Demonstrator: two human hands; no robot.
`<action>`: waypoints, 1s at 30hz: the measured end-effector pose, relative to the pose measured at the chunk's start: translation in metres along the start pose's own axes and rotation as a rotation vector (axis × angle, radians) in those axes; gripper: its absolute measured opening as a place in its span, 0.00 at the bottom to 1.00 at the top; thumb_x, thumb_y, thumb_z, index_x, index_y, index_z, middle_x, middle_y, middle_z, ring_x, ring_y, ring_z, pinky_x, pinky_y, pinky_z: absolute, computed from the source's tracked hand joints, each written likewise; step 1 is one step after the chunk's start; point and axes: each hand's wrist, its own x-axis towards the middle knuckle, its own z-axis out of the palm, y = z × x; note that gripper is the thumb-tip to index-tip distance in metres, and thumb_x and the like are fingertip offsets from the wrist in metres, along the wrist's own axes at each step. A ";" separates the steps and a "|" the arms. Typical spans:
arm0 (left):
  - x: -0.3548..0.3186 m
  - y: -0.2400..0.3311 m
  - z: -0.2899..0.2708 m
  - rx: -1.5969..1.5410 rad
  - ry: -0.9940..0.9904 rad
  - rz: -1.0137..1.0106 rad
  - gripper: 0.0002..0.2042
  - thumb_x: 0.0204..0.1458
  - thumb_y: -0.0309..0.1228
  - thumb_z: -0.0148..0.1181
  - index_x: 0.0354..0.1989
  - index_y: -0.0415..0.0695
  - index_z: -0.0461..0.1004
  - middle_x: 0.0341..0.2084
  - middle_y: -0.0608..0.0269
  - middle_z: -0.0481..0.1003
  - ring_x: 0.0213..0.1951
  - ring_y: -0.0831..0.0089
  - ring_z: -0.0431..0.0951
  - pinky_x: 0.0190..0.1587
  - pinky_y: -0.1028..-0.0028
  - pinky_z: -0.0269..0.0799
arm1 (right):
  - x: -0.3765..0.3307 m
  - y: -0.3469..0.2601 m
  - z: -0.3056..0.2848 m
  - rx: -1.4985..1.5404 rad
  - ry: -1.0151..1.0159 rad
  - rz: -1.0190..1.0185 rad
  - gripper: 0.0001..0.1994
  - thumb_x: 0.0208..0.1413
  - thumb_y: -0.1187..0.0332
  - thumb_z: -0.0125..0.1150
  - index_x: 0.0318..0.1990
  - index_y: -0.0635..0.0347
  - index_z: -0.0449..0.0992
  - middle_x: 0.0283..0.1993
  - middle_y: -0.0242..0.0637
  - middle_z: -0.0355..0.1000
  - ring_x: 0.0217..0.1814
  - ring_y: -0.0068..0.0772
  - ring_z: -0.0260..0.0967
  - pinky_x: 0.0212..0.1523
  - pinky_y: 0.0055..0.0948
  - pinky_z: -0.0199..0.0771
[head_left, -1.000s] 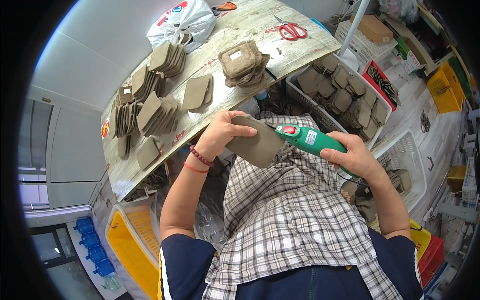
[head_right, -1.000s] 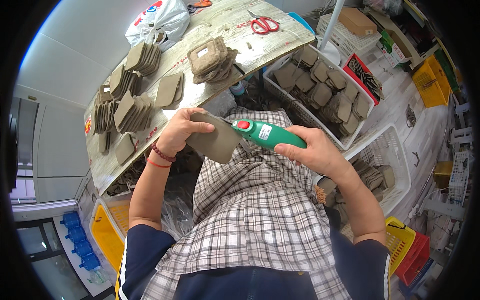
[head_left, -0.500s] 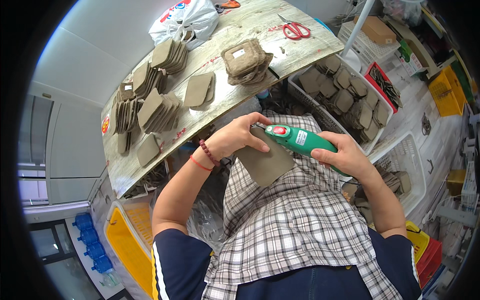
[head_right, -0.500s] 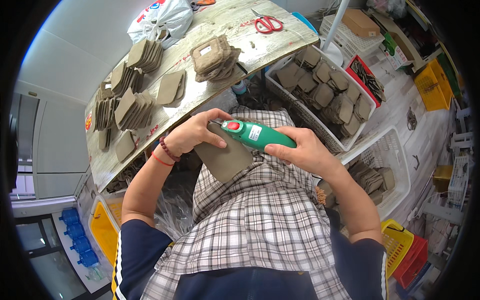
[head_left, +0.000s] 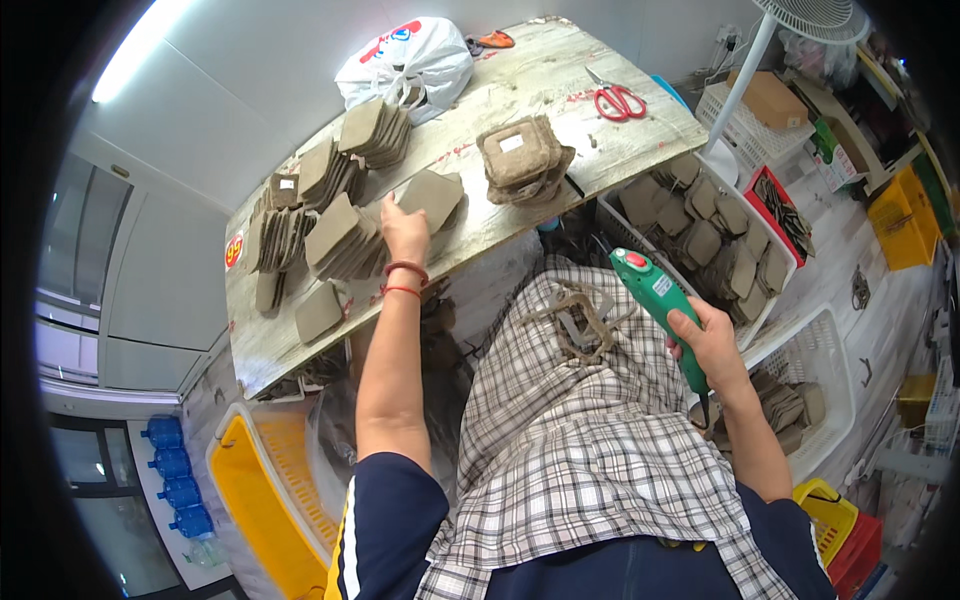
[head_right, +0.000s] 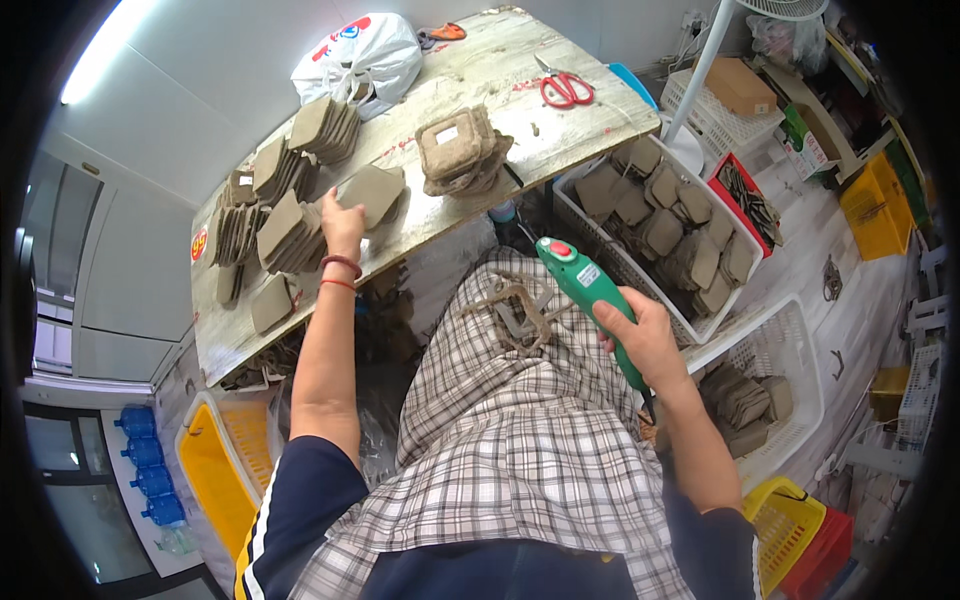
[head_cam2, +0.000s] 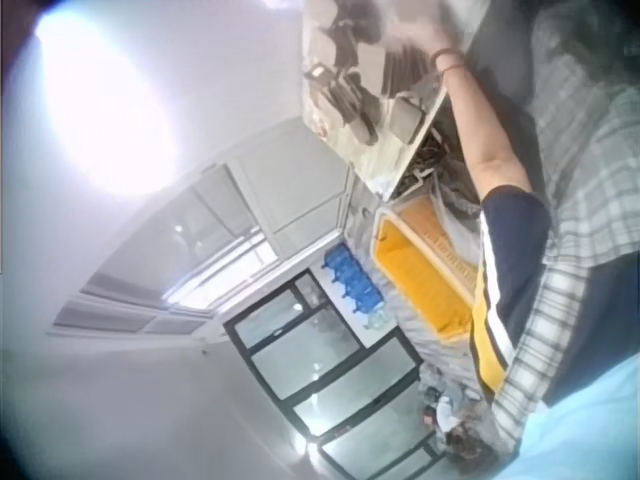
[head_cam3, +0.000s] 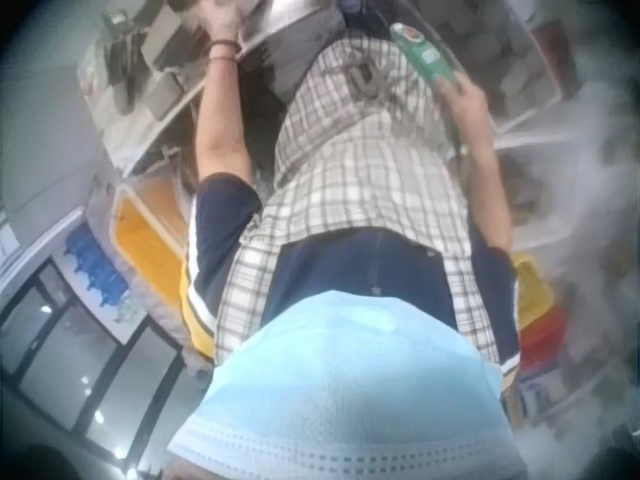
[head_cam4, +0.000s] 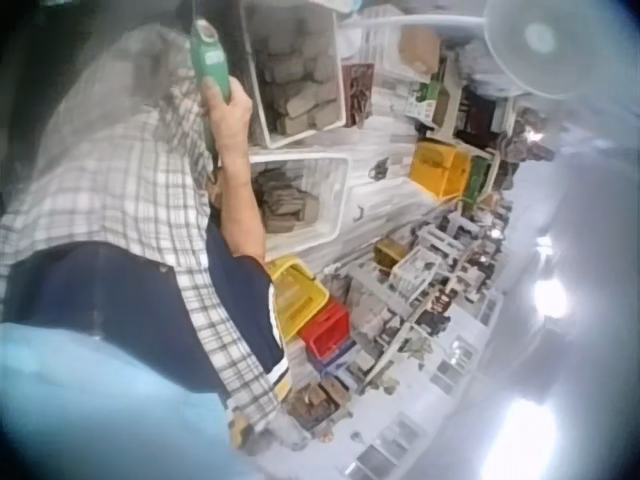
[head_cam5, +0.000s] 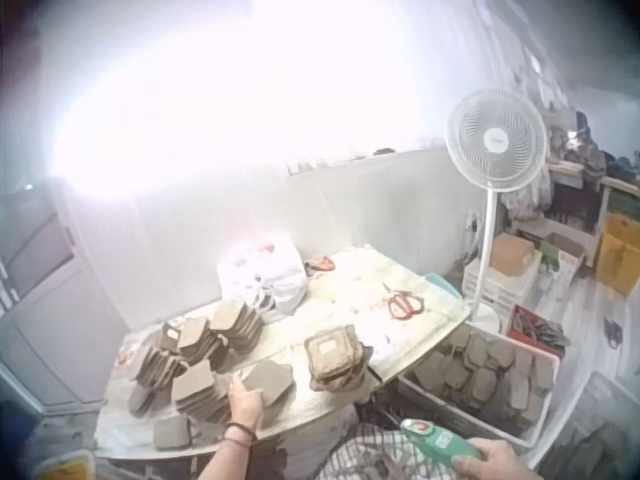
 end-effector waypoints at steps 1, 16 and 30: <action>-0.006 0.008 0.006 0.344 0.096 0.185 0.25 0.44 0.25 0.62 0.55 0.37 0.67 0.55 0.41 0.66 0.61 0.50 0.62 0.64 0.56 0.53 | -0.003 -0.001 0.000 0.013 0.013 0.007 0.17 0.57 0.56 0.61 0.39 0.65 0.74 0.25 0.31 0.70 0.23 0.17 0.65 0.26 0.21 0.67; 0.002 0.140 0.101 0.021 -0.369 -0.026 0.26 0.41 0.41 0.60 0.44 0.30 0.74 0.41 0.39 0.76 0.46 0.57 0.76 0.48 0.67 0.69 | -0.009 0.002 0.003 0.006 0.061 -0.011 0.17 0.57 0.57 0.62 0.40 0.65 0.75 0.25 0.30 0.69 0.23 0.17 0.65 0.25 0.21 0.67; -0.109 0.150 -0.004 -1.631 -0.105 -0.477 0.18 0.52 0.21 0.61 0.53 0.39 0.68 0.48 0.59 0.74 0.51 0.64 0.73 0.57 0.62 0.70 | 0.003 -0.031 0.047 -0.077 0.126 -0.204 0.19 0.56 0.57 0.64 0.45 0.65 0.74 0.23 0.26 0.67 0.23 0.14 0.61 0.24 0.19 0.63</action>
